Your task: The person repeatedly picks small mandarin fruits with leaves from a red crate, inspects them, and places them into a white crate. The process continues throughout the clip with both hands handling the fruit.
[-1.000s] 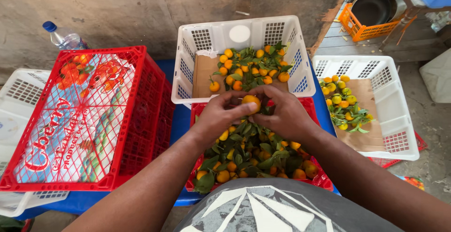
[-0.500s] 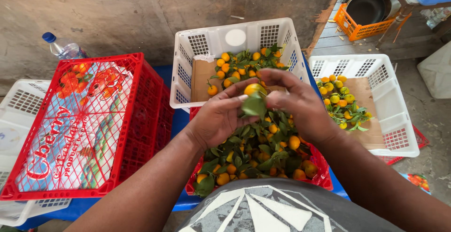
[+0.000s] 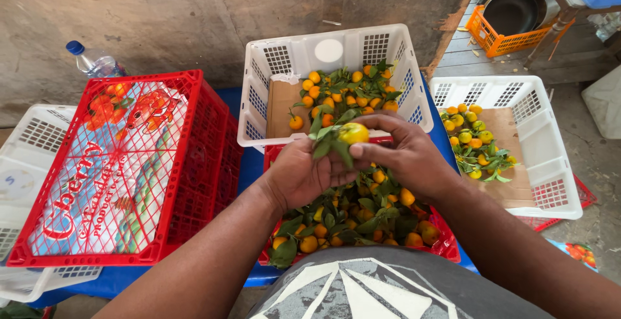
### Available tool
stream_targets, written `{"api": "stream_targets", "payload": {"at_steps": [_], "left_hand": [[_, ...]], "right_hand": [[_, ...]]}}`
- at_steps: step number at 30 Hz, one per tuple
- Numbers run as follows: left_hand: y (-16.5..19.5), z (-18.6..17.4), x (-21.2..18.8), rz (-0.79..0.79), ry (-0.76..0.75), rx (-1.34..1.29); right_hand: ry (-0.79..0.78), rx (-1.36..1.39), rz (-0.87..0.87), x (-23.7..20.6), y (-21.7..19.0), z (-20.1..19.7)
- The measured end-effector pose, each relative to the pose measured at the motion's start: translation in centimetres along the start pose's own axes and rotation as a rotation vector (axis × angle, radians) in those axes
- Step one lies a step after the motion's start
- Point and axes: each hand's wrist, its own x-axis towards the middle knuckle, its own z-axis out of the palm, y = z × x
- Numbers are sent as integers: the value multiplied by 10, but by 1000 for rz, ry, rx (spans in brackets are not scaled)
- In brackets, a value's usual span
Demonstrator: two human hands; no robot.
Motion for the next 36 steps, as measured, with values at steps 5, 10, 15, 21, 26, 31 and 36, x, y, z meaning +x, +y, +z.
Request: {"api": "stream_targets", "payload": {"at_steps": [5, 10, 15, 21, 26, 31, 36], "left_hand": [[-2, 8, -3, 34, 157, 72], [-8, 14, -8, 123, 189, 247], [-9, 11, 0, 198, 280, 325], [4, 6, -1, 132, 333, 367], [6, 8, -5, 51, 416, 298], [-1, -10, -7, 64, 480, 324], [-8, -36, -13, 65, 771, 893]], "right_hand": [[164, 303, 157, 1, 17, -4], [137, 143, 117, 3, 26, -7], [97, 210, 189, 2, 27, -11], [18, 443, 326, 3, 32, -21], [69, 549, 471, 7, 38, -19], [162, 497, 557, 12, 39, -18], [282, 527, 674, 23, 40, -17]]}}
